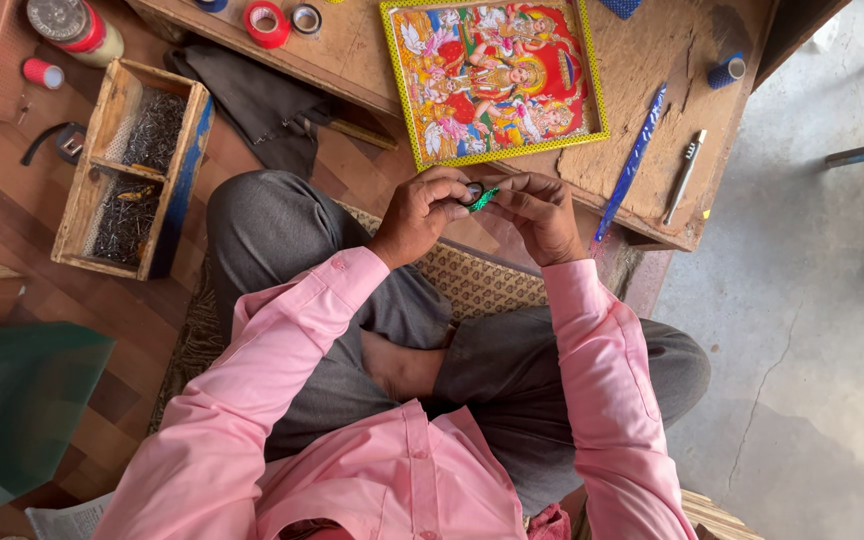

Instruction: The person applies yellow and green decorative tape to the edges of a framed religious print using a utility knife to cut the tape. The person then places the finished frame on a stack and begins working on a second frame.

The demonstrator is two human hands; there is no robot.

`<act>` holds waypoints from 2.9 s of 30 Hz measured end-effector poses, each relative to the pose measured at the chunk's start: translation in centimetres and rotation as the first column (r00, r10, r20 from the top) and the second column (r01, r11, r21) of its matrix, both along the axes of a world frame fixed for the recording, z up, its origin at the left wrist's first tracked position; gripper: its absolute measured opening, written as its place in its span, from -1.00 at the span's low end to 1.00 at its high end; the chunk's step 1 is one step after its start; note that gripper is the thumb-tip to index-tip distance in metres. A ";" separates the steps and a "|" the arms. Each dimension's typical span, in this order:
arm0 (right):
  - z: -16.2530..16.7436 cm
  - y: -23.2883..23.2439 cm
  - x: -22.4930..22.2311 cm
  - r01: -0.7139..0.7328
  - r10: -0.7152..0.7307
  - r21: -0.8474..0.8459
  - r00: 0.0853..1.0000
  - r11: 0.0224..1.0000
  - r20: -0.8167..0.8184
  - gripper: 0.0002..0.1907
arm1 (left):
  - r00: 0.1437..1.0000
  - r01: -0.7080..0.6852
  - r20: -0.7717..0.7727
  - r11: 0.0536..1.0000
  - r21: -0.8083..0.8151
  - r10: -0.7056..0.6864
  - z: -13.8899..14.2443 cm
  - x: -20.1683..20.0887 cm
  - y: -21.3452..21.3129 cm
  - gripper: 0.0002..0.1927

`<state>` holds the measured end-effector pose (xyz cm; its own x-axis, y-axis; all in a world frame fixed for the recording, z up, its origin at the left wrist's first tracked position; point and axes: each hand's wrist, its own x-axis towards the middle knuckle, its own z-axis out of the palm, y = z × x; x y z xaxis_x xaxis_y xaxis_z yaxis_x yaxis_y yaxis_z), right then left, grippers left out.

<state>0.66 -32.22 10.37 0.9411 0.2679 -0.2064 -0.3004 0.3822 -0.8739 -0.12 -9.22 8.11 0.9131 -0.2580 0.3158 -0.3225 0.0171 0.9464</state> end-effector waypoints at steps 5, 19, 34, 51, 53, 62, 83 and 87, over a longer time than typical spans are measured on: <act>0.1 0.8 0.0 0.023 -0.023 -0.023 1.000 0.999 -0.006 -0.86 | 0.998 0.014 -0.054 1.000 -0.019 -0.015 -0.4 0.2 -0.1 -0.79; -4.2 -6.1 6.3 0.617 -0.543 -0.322 0.786 0.718 0.296 -0.94 | 0.974 -0.225 0.064 0.918 0.328 0.216 1.1 4.1 2.6 -0.70; -6.3 -11.7 10.9 0.647 -0.605 -0.489 0.750 0.585 0.269 -0.91 | 0.899 -0.300 -0.168 0.848 0.437 0.404 -0.6 6.7 2.7 -0.73; -5.1 -10.3 10.5 0.670 -0.610 -0.483 0.732 0.563 0.305 -0.90 | 0.882 -0.296 -0.236 0.870 0.395 0.407 -0.7 6.5 2.3 -0.80; -5.1 -10.4 10.5 0.671 -0.608 -0.495 0.730 0.552 0.311 -0.90 | 0.886 -0.297 -0.227 0.871 0.392 0.405 -0.7 6.5 2.3 -0.81; -6.3 -10.5 10.5 0.722 -0.612 -0.520 0.679 0.456 0.405 -0.91 | 0.882 -0.301 -0.235 0.873 0.383 0.407 -0.5 6.5 2.1 -0.84; -8.5 -11.7 11.7 0.733 -0.603 -0.574 0.656 0.366 0.453 -0.93 | 0.835 -0.379 -0.280 0.864 0.331 0.473 -2.4 6.7 1.9 -0.79; -8.0 -11.2 11.4 0.737 -0.588 -0.568 0.657 0.368 0.471 -0.94 | 0.849 -0.362 -0.265 0.868 0.341 0.458 -2.3 6.6 1.9 -0.79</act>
<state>12.06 -43.39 2.36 0.7826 -0.6037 0.1522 -0.0562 -0.3119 -0.9485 6.51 -7.34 5.80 0.9901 0.1333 -0.0449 0.0854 -0.3158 0.9450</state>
